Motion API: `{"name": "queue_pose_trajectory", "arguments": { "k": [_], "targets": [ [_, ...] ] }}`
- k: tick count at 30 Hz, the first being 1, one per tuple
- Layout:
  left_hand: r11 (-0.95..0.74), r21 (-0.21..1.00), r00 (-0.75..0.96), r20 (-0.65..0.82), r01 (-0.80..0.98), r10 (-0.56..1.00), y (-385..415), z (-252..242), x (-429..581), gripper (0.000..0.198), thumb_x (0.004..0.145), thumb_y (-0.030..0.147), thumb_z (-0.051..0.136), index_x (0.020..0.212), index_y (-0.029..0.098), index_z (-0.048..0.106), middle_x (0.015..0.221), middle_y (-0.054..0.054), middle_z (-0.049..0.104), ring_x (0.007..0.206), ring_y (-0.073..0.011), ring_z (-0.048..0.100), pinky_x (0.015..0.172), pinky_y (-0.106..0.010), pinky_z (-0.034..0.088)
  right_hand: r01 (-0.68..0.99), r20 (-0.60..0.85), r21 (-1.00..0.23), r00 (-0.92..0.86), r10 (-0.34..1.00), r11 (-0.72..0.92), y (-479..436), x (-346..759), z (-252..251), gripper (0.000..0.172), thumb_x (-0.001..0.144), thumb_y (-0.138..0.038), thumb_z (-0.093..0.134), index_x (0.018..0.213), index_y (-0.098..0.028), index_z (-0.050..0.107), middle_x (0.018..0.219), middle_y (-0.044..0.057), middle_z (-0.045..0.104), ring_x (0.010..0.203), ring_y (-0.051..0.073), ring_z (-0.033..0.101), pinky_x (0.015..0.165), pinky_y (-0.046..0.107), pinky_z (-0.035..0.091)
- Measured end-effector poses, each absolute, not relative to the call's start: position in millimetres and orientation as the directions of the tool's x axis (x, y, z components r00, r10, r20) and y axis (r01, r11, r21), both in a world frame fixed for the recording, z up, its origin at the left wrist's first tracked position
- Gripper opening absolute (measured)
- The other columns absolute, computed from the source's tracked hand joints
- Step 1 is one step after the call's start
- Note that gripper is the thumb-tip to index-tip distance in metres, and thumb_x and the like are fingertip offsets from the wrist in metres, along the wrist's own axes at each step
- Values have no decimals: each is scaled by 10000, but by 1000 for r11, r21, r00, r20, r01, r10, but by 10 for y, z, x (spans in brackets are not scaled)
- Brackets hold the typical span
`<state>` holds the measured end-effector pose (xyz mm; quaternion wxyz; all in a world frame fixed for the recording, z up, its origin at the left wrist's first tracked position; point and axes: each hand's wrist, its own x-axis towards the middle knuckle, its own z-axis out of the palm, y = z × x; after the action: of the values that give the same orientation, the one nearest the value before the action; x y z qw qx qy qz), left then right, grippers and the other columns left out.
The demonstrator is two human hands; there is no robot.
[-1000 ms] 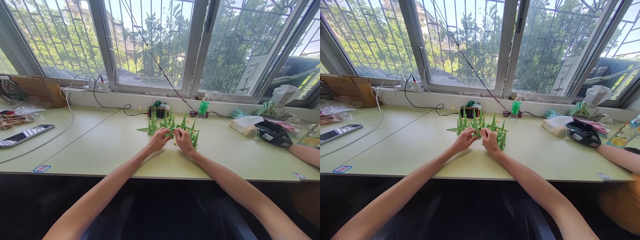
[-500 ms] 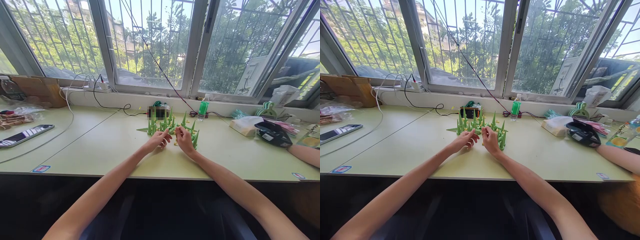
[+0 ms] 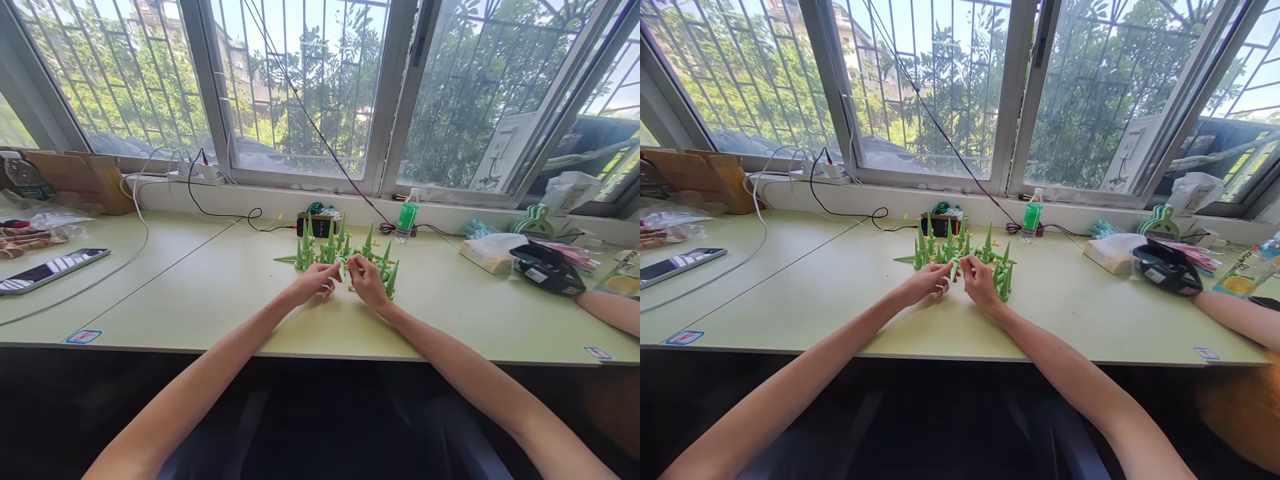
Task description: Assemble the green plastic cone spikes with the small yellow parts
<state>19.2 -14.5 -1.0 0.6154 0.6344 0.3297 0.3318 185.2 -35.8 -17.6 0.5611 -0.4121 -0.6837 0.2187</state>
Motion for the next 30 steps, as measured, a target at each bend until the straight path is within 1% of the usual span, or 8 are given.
{"name": "queue_pose_trajectory", "arguments": {
  "k": [7,11,15,17,19,22,25,30],
  "targets": [
    [-139,990,534,119,-2,837,-169,0,179,447,723,560,702,729,127,591,683,2,487,534,-63,439,443,-210,315,346,588,-756,-16,809,556,-361,1861,-171,370,934,-530,406,739,-221,462,548,-39,406,446,110,395,460,247,317],
    [-282,955,505,198,95,840,-192,4,172,430,740,545,691,654,153,536,542,33,442,484,-72,422,456,-223,318,381,606,-736,1,796,560,-343,1864,-181,399,940,-538,389,702,-221,437,522,-44,375,434,111,376,466,256,298],
    [-389,901,476,262,189,839,-202,-9,183,388,746,531,687,724,166,561,482,52,437,417,-64,379,445,-223,276,416,620,-719,22,784,557,-316,1867,-201,415,952,-515,377,667,-216,418,518,-42,375,448,110,357,482,262,282],
    [-430,878,434,310,212,846,-189,-35,199,380,730,523,705,775,164,589,540,41,474,428,-62,382,440,-221,285,431,624,-713,31,781,553,-304,1870,-209,417,954,-503,375,656,-214,409,515,-40,373,467,112,340,488,262,268],
    [-508,835,380,409,212,830,-168,-67,216,379,711,508,728,826,161,625,715,1,551,488,-64,435,458,-221,328,448,628,-707,43,777,547,-296,1874,-213,425,954,-496,376,638,-212,388,516,-39,360,484,113,314,492,264,248],
    [-622,745,373,520,243,768,-148,-94,226,376,752,488,701,965,179,678,898,-33,566,555,-68,461,499,-222,372,455,624,-709,49,780,538,-292,1878,-213,437,952,-495,374,620,-211,360,521,-39,338,500,113,292,493,266,229],
    [-689,661,410,563,297,718,-150,-83,215,374,802,480,656,1060,211,695,916,-38,569,573,-72,456,540,-226,394,459,619,-710,43,784,535,-288,1879,-209,439,950,-489,380,612,-210,353,520,-37,341,506,114,294,496,267,226],
    [-729,578,418,597,367,685,-141,-77,204,356,825,465,638,1072,216,698,911,-38,587,550,-66,445,572,-230,406,475,622,-703,52,781,529,-280,1872,-212,435,951,-468,393,607,-203,370,514,-37,370,500,109,313,501,263,237]
  ]
}}
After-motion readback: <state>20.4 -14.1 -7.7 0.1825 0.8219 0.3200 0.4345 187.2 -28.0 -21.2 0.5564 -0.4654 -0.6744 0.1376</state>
